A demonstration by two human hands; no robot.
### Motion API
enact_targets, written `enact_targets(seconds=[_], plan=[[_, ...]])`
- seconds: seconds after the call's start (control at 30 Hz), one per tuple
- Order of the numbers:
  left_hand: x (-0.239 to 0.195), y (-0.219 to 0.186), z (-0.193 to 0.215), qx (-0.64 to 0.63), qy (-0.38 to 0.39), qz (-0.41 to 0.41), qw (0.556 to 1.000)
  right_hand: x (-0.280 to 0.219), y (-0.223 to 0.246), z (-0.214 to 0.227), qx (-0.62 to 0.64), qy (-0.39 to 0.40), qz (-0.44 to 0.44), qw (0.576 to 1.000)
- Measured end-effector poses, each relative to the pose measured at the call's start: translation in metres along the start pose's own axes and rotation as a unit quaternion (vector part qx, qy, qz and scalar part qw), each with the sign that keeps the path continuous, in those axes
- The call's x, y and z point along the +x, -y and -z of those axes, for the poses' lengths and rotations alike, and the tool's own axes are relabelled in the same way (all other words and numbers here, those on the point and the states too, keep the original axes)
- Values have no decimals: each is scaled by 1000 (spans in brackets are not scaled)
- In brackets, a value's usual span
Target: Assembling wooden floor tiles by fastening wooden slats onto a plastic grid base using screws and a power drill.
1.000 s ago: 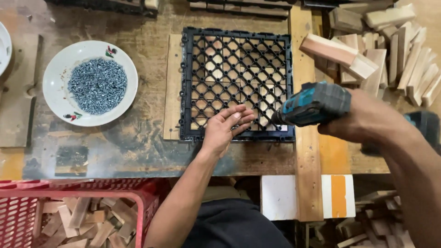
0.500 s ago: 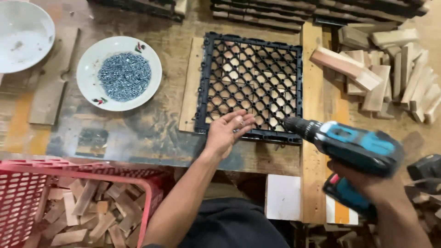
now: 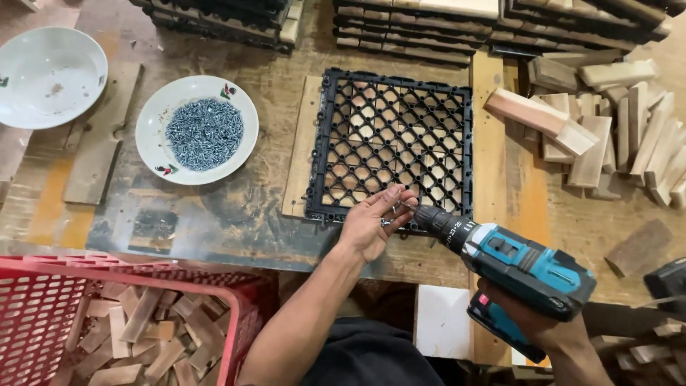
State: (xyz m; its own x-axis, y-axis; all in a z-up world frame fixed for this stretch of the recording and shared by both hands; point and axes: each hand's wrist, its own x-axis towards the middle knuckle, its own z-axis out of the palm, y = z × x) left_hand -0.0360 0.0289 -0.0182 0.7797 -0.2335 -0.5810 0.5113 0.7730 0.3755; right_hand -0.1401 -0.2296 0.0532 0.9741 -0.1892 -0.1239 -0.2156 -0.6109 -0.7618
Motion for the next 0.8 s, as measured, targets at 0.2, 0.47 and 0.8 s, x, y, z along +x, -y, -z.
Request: enact_targets(seconds=[0.2, 0.47, 0.8], plan=[[18, 17, 3, 5, 23, -33, 999, 3, -1, 4, -42, 50, 58, 996], [0, -1, -5, 21, 45, 15, 999, 9, 13, 8, -103, 125, 138, 977], [-15, -39, 6, 116, -64, -37, 991, 35, 72, 26, -107, 51, -63, 991]])
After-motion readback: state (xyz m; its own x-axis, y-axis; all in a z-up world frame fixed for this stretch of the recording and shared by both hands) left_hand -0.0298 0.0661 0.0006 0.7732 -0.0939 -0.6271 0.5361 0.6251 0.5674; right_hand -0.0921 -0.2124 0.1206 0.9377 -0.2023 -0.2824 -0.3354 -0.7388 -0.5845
